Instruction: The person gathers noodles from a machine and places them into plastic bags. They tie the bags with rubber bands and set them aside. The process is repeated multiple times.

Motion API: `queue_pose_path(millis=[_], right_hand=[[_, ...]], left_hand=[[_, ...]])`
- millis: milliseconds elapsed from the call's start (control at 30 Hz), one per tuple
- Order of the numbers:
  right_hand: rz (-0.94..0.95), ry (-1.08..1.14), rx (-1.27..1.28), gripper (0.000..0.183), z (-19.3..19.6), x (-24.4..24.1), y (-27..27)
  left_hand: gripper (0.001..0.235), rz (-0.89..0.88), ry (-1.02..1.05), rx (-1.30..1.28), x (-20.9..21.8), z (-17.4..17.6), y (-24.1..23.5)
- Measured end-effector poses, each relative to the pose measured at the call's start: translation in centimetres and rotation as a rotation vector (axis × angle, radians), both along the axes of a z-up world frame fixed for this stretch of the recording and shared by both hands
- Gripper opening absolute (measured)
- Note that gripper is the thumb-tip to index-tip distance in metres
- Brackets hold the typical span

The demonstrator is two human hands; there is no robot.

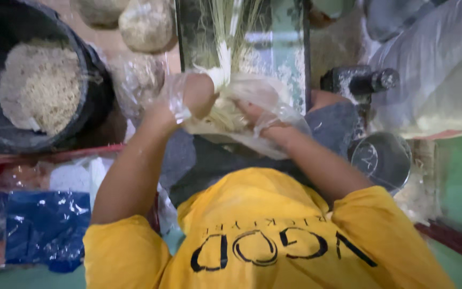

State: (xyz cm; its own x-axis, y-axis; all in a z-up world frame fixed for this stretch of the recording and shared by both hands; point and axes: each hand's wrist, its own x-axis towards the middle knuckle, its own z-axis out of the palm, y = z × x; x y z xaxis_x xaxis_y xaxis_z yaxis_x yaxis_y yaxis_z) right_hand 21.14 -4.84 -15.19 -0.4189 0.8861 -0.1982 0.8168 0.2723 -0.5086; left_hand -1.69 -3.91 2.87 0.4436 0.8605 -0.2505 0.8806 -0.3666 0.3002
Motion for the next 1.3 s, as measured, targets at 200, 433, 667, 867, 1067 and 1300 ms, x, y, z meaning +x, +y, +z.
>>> queue_pose_path(millis=[200,433,667,867,1067,1300], right_hand=[[0.237,-0.153,-0.194,0.056,11.3,1.8,1.2],[0.5,0.691,-0.517,0.052,22.3,7.5,3.0],[0.576,1.232,-0.589,0.054,26.1,7.5,3.4],[0.47,1.522,-0.868,0.083,22.7,6.5,3.0],[-0.024,0.883,-0.379,0.094,19.1,4.6,1.4],[-0.198,1.826,-0.912,0.071,19.0,3.0,2.8]], left_hand=[[0.038,0.042,-0.027,-0.033,-0.4,0.7,0.3],[0.038,0.125,0.063,-0.213,2.5,5.1,1.1],[0.029,0.054,-0.183,-0.01,1.5,6.7,0.9],[0.028,0.168,-0.281,-0.221,2.2,4.1,1.0],[0.021,0.029,-1.121,-0.308,3.4,2.1,0.3],[0.026,-0.148,-0.942,-0.501,6.0,3.3,-3.1]])
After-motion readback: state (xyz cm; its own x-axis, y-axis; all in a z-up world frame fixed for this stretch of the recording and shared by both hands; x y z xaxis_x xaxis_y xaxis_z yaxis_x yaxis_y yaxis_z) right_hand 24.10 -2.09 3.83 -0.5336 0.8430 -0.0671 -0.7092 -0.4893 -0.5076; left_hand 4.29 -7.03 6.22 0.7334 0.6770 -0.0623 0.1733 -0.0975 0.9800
